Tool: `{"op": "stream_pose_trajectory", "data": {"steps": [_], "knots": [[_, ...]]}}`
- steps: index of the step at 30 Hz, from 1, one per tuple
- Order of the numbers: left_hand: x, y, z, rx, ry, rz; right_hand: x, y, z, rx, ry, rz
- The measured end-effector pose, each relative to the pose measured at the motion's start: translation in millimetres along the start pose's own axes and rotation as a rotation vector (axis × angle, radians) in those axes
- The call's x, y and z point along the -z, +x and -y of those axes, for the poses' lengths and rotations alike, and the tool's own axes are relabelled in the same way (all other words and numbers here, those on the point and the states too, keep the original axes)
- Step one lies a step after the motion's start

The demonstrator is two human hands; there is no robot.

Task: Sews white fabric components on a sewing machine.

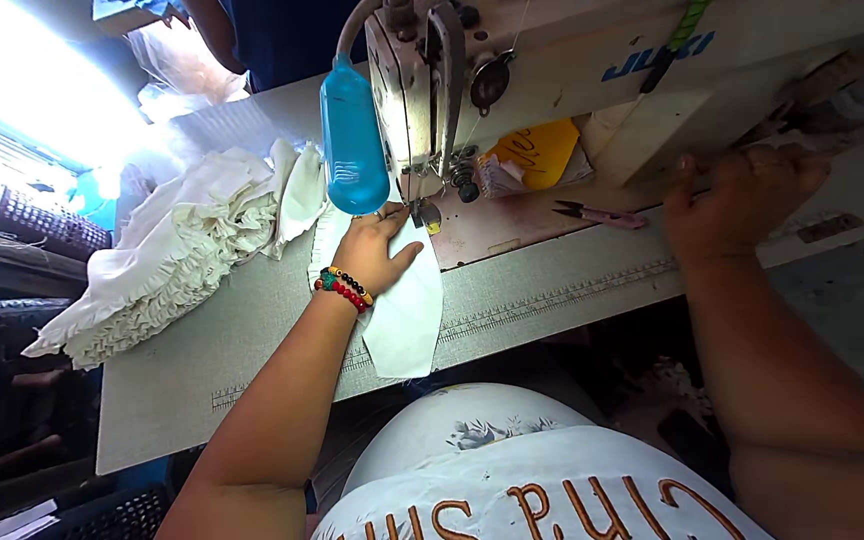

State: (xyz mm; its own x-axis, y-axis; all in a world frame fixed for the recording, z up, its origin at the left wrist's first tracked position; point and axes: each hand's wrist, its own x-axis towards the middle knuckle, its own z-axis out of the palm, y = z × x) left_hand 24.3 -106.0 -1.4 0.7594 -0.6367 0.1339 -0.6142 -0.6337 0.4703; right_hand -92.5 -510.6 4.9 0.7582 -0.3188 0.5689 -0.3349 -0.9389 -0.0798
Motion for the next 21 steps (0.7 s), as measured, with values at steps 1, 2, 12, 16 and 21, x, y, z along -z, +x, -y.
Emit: {"op": "stream_pose_trajectory", "data": {"steps": [1,2,12,16,21], "knots": [[-0.1,-0.3,0.4,-0.002,0.001,0.001,-0.6,0.4,0.5,-0.002,-0.006,0.047],[-0.4,-0.7,0.5,-0.002,0.003,0.003,-1.7,0.9,0.3,-0.001,-0.013,0.097],[0.2,1.8,4.2,-0.04,0.011,-0.003,30.4,-24.7,40.4,0.124,0.245,0.035],[1.5,0.8,2.9,-0.059,0.048,-0.009,44.1,-94.7,125.3,0.55,0.655,0.218],[4.3,-33.7,-19.6,-0.12,0.218,0.004,47.5,-124.8,164.7,0.9,0.728,0.531]]}}
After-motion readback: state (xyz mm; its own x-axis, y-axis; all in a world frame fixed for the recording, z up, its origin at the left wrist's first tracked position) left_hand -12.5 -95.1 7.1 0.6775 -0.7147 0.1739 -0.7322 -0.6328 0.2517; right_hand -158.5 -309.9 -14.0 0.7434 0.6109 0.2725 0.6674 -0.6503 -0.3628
